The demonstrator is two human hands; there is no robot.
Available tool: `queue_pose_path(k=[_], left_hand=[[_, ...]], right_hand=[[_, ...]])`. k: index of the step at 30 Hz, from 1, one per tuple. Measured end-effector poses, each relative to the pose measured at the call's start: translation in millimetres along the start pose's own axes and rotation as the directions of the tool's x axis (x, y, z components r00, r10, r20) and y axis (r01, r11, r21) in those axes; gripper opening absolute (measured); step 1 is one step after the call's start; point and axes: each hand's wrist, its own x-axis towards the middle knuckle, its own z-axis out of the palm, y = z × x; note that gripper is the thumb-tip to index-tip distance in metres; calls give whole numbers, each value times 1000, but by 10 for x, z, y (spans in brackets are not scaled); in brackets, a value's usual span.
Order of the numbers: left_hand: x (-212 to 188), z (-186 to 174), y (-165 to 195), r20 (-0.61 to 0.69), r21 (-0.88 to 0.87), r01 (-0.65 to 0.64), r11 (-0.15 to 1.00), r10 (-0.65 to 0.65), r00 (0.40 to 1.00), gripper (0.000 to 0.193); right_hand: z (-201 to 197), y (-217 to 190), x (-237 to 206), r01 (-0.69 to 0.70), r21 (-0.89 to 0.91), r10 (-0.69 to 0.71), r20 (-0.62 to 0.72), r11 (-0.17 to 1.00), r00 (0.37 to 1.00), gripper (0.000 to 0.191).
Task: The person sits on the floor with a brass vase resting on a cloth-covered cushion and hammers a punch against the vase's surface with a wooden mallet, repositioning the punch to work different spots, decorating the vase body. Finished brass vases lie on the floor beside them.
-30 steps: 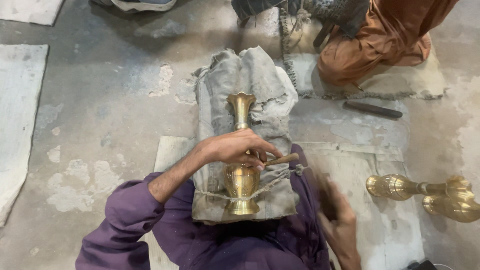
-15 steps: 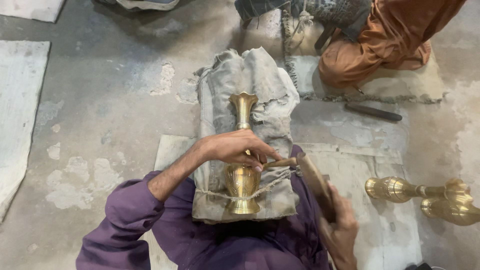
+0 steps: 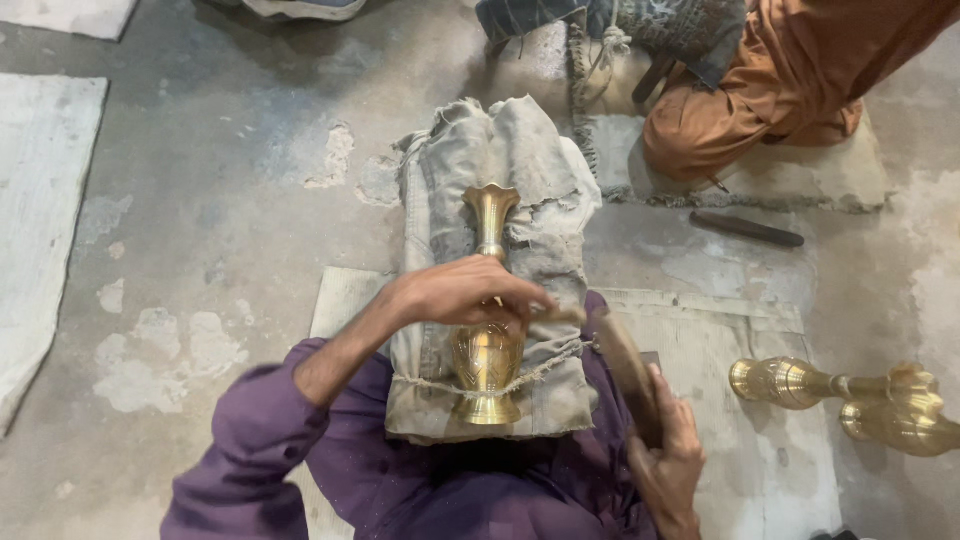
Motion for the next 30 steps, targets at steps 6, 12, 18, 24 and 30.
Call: queue_pose_path(k=[6,12,18,24,30], left_hand=[[-415,329,96,-662,-307,72,949,-268,700,48],[-612,1083,203,-760,-650,-290,702,-605,238,47],[-395,1546,198,-808,-483,-582,654,-589,9,51],[-322,1634,196,-813,-499,-400,769,-575,-92,47],[-386,1588,128,-784,-491,-467,736,-607,-132,46]], right_hand=[[124,-118,3,-49,249,21,116,967,993,28],[425,-528,40,-17,270,-83,354,963,932,39],[648,-816,79,265,146,-298,301,953,906,50],[646,-879,134,444,97,-452,290,891,844,56],[545,-995,172,606,27,-568,386,795,727,57]])
